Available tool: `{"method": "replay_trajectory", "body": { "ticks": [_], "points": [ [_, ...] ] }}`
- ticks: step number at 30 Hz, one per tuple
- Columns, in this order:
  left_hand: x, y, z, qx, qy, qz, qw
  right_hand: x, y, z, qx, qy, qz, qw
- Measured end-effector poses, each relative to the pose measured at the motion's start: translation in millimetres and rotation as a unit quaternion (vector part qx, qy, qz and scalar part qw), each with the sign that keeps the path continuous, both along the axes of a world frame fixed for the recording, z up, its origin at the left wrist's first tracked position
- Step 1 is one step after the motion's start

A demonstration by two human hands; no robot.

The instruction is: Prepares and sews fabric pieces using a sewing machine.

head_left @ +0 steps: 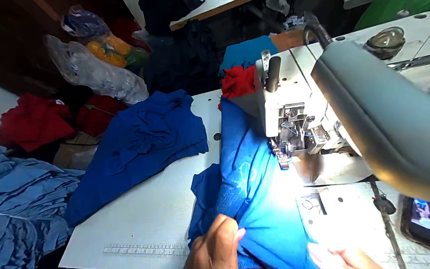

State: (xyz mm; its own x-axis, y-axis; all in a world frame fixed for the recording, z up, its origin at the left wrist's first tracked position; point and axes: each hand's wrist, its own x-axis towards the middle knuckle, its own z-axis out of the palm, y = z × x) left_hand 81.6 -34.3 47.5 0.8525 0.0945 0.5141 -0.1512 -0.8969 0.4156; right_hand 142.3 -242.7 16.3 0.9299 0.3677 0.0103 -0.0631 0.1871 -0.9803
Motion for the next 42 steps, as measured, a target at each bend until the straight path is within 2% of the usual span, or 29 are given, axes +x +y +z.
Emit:
{"method": "replay_trajectory", "body": {
  "ticks": [3, 8, 11, 13, 16, 21, 27, 33, 37, 42],
  "points": [
    [23, 13, 8, 0.067, -0.024, 0.017, 0.997, 25, 17, 4, -0.02, -0.042, -0.031, 0.998],
    [50, 20, 17, 0.099, -0.066, 0.059, 0.991, 56, 37, 5, -0.067, -0.125, -0.098, 0.985],
    [50, -5, 17, 0.062, -0.09, -0.037, 0.993, 59, 39, 9, -0.098, -0.132, -0.116, 0.98],
    [53, -17, 10, 0.056, -0.048, -0.097, 0.993, 56, 37, 14, -0.095, -0.121, -0.101, 0.983],
    [58, -9, -1, 0.054, -0.005, -0.105, 0.993, 45, 35, 19, -0.071, -0.075, -0.043, 0.994],
    [61, 6, 7, 0.05, 0.014, -0.144, 0.988, 29, 35, 15, -0.033, -0.005, -0.005, 0.999],
    [62, 2, 7, 0.073, 0.021, -0.127, 0.989, 34, 29, 16, -0.062, -0.004, 0.0, 0.998],
    [65, 4, 9, 0.067, 0.014, -0.139, 0.988, 46, 27, 15, -0.093, -0.084, -0.046, 0.991],
    [70, 6, 11, 0.068, -0.002, -0.136, 0.988, 55, 21, 18, -0.04, -0.044, -0.015, 0.998],
    [75, 0, 16, 0.094, 0.041, -0.096, 0.99, 50, 21, 17, -0.014, -0.02, 0.014, 1.0]
  ]
}}
